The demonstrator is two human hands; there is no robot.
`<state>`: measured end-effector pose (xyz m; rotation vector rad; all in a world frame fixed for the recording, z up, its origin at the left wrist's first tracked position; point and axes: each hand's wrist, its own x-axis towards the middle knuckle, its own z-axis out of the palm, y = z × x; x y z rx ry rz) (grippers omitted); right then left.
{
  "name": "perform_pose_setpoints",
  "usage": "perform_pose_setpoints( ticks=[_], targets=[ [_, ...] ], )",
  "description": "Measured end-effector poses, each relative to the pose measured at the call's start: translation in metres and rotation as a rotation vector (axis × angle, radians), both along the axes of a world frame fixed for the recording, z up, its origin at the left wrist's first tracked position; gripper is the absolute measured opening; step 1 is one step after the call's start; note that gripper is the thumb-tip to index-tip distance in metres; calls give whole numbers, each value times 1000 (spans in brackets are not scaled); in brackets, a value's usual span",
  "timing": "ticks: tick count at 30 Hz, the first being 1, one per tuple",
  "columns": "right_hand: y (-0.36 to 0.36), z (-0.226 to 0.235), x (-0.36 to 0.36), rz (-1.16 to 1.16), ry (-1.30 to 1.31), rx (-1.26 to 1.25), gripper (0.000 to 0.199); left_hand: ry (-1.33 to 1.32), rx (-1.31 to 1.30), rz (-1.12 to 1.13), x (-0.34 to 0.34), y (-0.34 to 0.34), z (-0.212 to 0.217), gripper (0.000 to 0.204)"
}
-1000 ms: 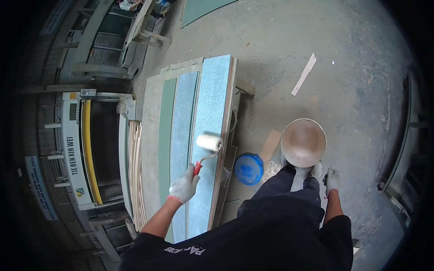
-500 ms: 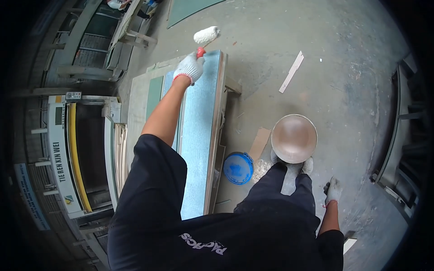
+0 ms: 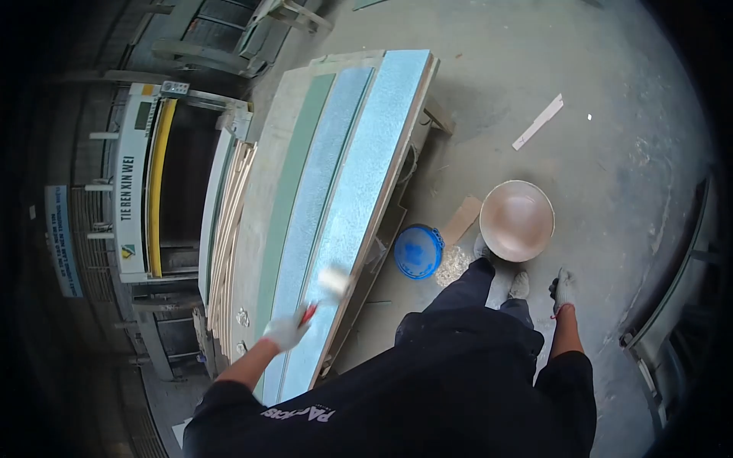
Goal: Applying adhesive to wooden panels and assembling them using a pneumatic nail gun.
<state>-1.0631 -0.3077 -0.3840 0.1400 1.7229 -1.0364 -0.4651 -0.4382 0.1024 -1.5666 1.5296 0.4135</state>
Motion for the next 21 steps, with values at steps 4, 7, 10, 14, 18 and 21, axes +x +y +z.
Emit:
perform_pose_setpoints(
  ticks=[4, 7, 10, 14, 18, 21],
  targets=[
    [-32, 5, -15, 24, 19, -32, 40, -119, 263, 16, 75, 67, 43, 59],
    [-20, 0, -4, -25, -12, -26, 40, -60, -112, 26, 57, 36, 43, 55],
    [-7, 3, 14, -23, 26, 21, 39, 62, -266, -58, -28, -76, 9, 50],
    [21, 28, 36, -135, -6, 111, 41, 267, -333, -126, -102, -253, -56, 47],
    [60, 38, 57, -188, 90, 280, 41, 433, -453, -378, -207, -470, -92, 54],
    [49, 54, 74, -237, 161, 310, 39, 660, -675, -540, -260, -575, -111, 51]
  ],
)
